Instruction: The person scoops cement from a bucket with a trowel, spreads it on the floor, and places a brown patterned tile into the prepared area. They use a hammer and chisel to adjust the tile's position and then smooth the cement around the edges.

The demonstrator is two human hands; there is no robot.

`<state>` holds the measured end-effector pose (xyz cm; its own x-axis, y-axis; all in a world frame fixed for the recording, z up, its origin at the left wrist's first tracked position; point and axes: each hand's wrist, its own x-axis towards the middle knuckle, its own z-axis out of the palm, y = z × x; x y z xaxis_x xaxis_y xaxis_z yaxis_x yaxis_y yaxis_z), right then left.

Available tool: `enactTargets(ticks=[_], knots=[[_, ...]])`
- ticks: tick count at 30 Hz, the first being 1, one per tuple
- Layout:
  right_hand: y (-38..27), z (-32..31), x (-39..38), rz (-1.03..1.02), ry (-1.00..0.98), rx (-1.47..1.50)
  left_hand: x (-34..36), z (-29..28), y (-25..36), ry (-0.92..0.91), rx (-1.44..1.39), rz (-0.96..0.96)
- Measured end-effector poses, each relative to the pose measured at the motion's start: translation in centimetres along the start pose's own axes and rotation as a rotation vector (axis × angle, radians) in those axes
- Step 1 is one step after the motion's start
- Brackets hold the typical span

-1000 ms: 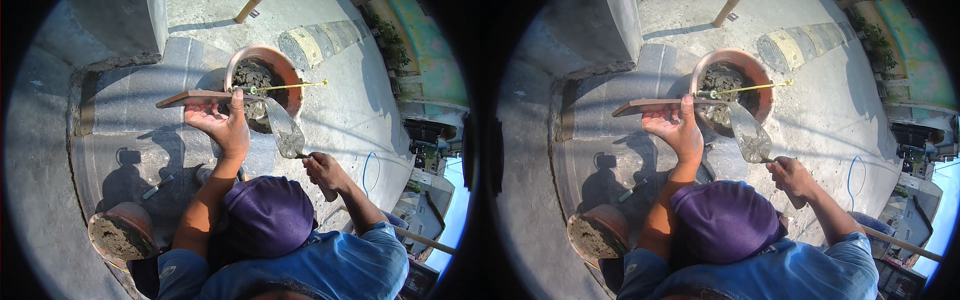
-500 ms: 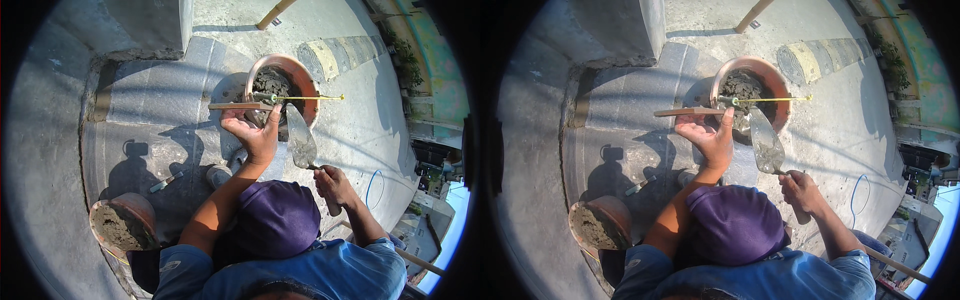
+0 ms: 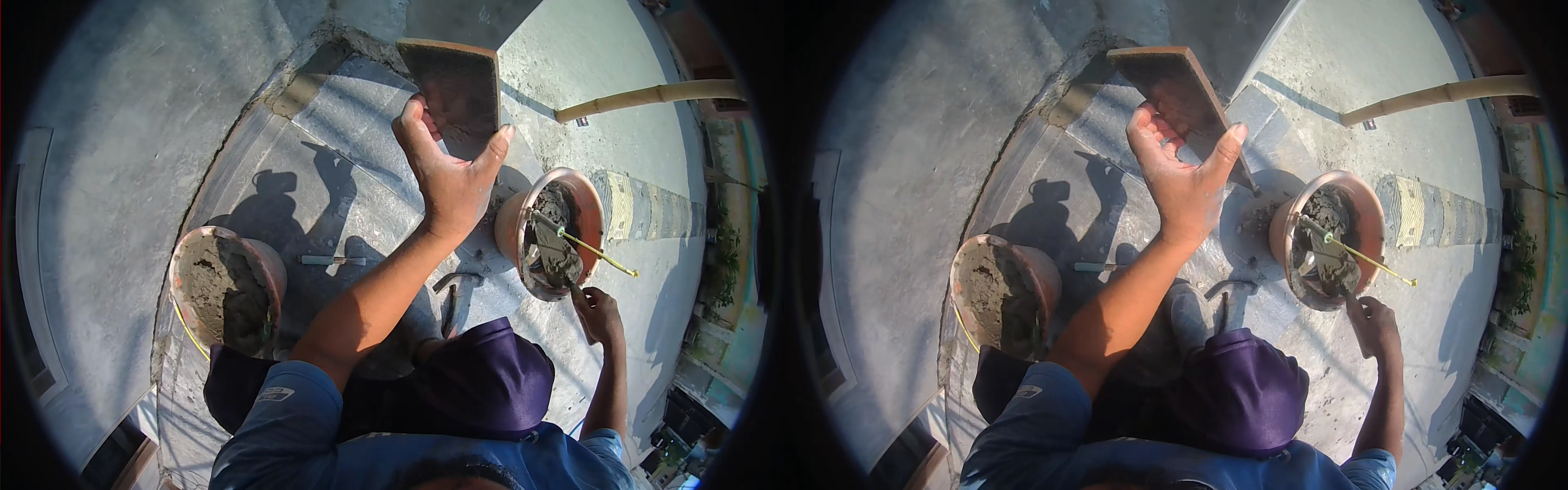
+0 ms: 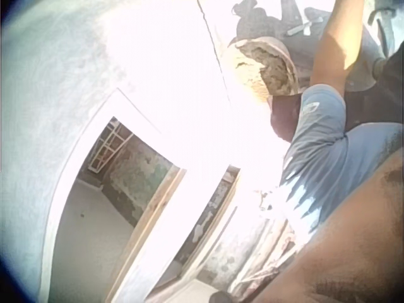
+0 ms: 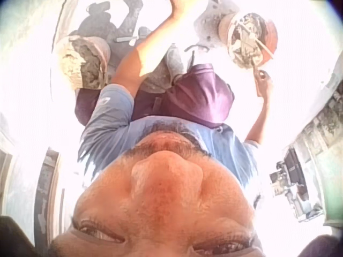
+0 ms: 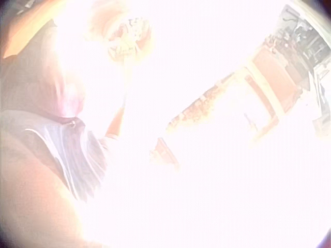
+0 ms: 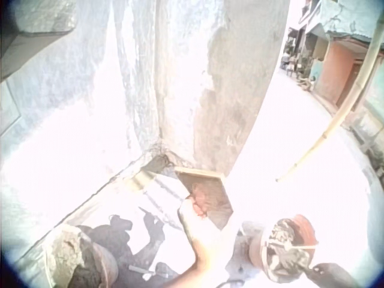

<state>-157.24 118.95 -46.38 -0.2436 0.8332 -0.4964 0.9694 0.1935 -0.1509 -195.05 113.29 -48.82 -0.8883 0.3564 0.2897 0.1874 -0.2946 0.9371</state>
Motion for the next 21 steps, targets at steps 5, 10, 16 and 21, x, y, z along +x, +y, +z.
enactTargets(ticks=[5,10,16,21], knots=[[-9.8,-2.1,-2.4,-0.282,0.08,0.03,7.7,-7.6,-3.7,-0.056,0.592,0.228],[-23.2,5.7,4.9,-0.494,0.049,0.753,12.4,-13.0,-11.8,-0.354,1.053,0.296],[-39.2,17.3,22.4,-0.8,0.363,0.742,18.8,-14.9,-19.5,-0.595,1.345,0.287],[-43.5,23.0,28.7,-0.89,0.45,0.41,22.7,-14.7,-24.3,-0.543,1.387,0.21]])
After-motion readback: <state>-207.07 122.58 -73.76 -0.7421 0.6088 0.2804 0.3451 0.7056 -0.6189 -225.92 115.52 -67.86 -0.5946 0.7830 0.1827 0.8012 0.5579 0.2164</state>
